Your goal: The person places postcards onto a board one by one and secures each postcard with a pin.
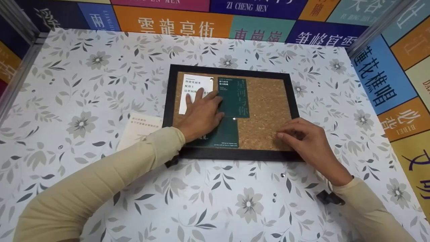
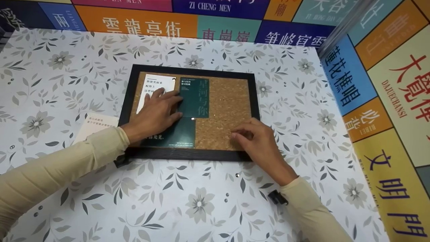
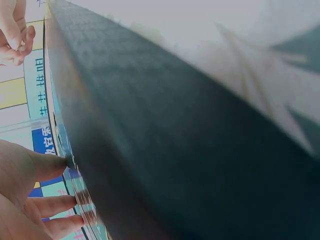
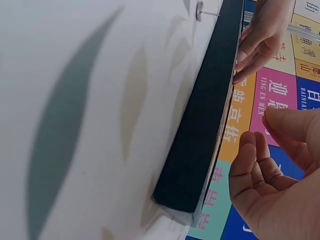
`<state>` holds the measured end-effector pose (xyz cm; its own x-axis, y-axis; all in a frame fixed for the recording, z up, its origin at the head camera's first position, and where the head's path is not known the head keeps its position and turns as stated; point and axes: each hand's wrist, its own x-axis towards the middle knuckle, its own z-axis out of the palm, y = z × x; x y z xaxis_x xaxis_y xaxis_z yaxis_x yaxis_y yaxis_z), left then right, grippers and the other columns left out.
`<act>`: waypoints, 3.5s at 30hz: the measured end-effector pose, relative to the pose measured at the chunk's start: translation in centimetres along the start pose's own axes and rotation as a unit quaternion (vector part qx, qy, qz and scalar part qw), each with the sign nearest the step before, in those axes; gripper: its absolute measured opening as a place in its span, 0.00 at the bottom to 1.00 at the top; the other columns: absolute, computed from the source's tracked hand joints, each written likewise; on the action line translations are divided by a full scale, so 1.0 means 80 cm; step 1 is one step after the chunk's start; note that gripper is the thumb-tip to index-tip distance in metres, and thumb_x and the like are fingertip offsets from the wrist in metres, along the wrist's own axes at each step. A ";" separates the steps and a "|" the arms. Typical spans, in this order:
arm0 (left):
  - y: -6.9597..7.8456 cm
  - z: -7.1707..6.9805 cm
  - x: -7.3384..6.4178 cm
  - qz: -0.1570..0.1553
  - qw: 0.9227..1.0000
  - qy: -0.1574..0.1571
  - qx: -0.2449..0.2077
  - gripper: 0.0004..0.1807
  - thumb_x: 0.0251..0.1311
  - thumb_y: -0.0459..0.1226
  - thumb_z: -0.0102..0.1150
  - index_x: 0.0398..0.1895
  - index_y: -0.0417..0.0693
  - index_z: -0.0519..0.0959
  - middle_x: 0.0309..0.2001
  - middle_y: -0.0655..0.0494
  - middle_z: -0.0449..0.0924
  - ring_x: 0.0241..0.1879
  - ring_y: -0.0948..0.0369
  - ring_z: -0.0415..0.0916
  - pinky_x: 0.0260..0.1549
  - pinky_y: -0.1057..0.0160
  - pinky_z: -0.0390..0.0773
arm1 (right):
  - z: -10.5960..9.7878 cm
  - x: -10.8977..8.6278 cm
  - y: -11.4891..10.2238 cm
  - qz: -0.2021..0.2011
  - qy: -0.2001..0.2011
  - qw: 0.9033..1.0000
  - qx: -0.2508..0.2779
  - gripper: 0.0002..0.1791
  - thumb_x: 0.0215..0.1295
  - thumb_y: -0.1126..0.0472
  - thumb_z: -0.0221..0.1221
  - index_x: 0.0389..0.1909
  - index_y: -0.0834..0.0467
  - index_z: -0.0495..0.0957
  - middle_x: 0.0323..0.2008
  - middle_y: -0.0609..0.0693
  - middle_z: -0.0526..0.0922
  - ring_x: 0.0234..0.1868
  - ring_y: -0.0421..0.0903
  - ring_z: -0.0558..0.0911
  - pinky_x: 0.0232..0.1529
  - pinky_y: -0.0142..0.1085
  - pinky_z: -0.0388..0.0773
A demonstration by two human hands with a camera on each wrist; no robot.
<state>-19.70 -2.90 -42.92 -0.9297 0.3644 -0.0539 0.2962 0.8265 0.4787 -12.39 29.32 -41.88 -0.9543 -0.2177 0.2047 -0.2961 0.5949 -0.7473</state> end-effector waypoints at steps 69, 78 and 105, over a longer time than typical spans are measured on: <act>-0.001 0.001 0.001 0.000 1.000 0.003 -0.001 0.30 0.82 0.46 0.59 0.82 0.45 0.72 0.86 0.48 0.61 0.86 0.36 0.47 0.77 0.20 0.43 | 0.015 0.074 0.001 0.078 -0.018 0.995 0.057 0.09 0.72 0.67 0.72 0.47 0.69 0.90 0.37 0.55 0.91 0.31 0.36 0.83 0.33 0.26 0.80; -0.001 0.002 0.002 0.002 1.000 0.003 -0.006 0.30 0.83 0.45 0.59 0.82 0.44 0.72 0.86 0.48 0.61 0.86 0.36 0.47 0.77 0.20 0.43 | 0.016 0.083 0.004 0.096 -0.026 0.993 0.066 0.09 0.74 0.67 0.71 0.47 0.70 0.89 0.37 0.56 0.92 0.28 0.40 0.85 0.30 0.30 0.83; -0.011 0.015 0.011 -0.002 1.000 0.011 -0.005 0.31 0.82 0.46 0.60 0.81 0.45 0.73 0.86 0.49 0.61 0.86 0.37 0.46 0.77 0.20 0.42 | 0.024 0.114 0.002 0.104 -0.040 0.993 0.045 0.10 0.75 0.64 0.70 0.49 0.68 0.90 0.39 0.61 0.90 0.28 0.42 0.82 0.29 0.31 0.80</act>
<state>-20.52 -2.77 -44.42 -0.9359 0.3505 -0.0361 0.2899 0.8241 0.4866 -21.04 25.90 -41.34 -0.9871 -0.1597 -0.0087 -0.0838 0.5626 -0.8225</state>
